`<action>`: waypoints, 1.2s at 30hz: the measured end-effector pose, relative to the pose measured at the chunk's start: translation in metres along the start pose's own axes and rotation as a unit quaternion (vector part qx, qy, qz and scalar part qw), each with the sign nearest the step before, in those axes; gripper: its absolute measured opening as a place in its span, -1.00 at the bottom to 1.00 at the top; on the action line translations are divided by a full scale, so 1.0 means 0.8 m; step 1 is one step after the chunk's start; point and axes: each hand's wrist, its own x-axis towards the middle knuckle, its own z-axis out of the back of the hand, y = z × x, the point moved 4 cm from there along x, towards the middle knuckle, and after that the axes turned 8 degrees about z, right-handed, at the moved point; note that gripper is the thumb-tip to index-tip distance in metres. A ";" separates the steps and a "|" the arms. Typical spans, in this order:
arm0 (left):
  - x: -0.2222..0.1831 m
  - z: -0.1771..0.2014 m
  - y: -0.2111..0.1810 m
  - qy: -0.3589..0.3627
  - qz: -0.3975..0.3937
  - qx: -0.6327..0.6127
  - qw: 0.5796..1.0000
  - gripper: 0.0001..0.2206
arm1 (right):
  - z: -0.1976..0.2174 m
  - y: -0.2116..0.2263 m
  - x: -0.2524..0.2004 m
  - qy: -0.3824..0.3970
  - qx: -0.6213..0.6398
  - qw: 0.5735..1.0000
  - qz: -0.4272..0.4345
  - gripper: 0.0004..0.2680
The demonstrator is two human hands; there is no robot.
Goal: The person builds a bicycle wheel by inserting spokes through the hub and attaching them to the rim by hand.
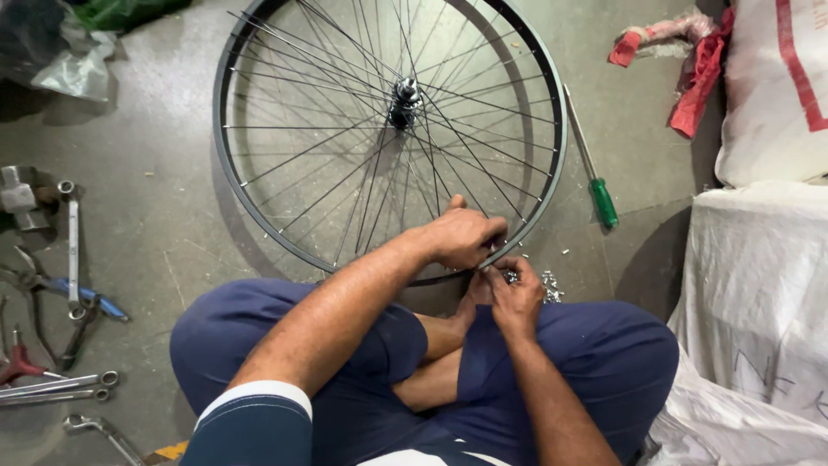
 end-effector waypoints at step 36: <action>-0.006 0.007 -0.008 0.040 0.030 0.007 0.999 -0.82 | 0.005 -0.064 -0.002 0.031 0.380 0.910 -0.165 -0.83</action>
